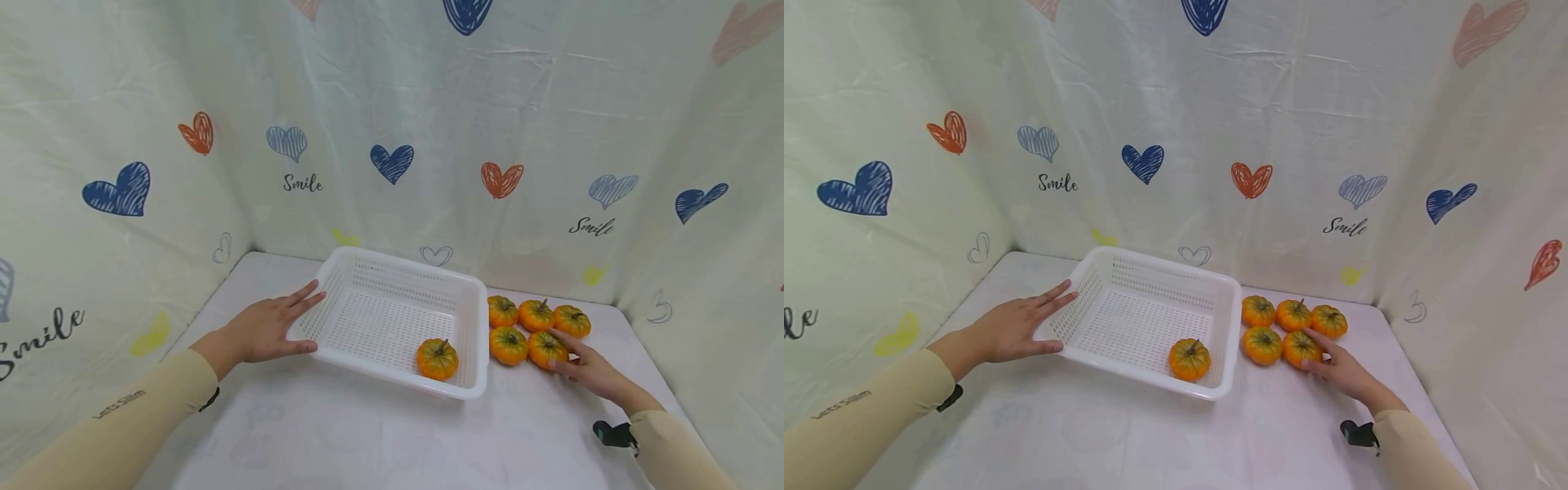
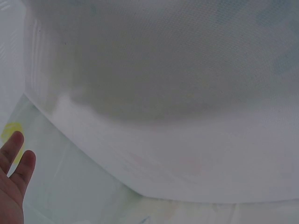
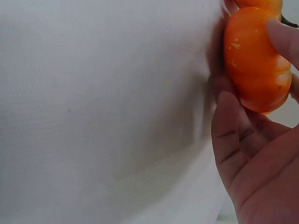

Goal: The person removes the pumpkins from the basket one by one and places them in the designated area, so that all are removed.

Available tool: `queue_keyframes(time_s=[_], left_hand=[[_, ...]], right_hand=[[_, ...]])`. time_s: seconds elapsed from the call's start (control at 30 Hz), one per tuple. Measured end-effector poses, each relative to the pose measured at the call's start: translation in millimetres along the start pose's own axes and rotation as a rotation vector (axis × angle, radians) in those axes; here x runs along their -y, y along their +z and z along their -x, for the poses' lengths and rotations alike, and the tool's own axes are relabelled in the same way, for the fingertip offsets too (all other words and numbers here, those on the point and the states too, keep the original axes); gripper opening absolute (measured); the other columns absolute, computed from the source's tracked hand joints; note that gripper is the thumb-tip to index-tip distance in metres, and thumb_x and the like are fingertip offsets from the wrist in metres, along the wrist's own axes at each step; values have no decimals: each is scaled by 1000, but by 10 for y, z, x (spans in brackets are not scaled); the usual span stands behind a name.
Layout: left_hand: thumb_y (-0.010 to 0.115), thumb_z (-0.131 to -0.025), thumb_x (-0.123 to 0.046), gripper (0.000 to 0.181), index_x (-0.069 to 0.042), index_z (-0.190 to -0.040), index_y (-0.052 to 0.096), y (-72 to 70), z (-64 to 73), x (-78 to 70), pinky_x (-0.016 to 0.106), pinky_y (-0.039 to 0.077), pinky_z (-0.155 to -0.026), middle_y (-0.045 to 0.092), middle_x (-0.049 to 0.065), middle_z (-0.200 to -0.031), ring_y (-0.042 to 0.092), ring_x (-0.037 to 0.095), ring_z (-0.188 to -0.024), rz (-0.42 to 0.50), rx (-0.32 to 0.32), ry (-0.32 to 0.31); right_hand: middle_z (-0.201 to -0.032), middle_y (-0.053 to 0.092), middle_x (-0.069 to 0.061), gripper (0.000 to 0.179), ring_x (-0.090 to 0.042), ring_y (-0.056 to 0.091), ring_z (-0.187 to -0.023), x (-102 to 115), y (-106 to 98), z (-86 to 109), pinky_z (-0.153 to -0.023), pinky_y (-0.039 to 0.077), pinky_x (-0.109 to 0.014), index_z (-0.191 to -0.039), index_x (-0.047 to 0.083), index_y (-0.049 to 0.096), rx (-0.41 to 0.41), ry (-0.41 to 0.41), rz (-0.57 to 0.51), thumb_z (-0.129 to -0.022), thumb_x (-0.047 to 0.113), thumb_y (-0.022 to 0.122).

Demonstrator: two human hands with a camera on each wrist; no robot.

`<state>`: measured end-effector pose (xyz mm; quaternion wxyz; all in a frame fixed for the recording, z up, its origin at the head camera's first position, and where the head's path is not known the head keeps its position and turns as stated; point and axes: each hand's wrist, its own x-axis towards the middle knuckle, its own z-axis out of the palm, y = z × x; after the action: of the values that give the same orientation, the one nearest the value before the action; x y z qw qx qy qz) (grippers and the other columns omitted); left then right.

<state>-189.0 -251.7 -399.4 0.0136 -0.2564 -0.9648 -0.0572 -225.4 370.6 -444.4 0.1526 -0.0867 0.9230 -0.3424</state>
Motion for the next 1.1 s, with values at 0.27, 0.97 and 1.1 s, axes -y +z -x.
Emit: queue_keyframes(time_s=[0.27,0.97,1.1], left_hand=[[44,-88,-78,96,-20,-160,23,-2,1,-2,57,43,-101,12,5,-166,47,34,-134,-8,-3,-1],[46,-88,-78,95,-20,-160,23,37,-6,12,57,43,-101,13,4,-166,48,33,-133,-22,-18,3],[46,-87,-79,96,-21,-161,22,37,-6,8,57,42,-102,12,3,-167,48,32,-134,-21,-8,-6]], right_hand=[[-147,29,-38,81,-52,49,-116,-69,48,-10,-88,53,-53,-160,12,21,-19,12,5,-97,41,64],[-146,25,-41,86,-55,48,-119,-95,83,10,-92,50,-58,-161,13,12,-18,39,-24,-98,42,63],[-145,25,-42,86,-56,48,-119,-92,85,9,-93,50,-57,-161,12,13,-23,35,-29,-98,41,63]])
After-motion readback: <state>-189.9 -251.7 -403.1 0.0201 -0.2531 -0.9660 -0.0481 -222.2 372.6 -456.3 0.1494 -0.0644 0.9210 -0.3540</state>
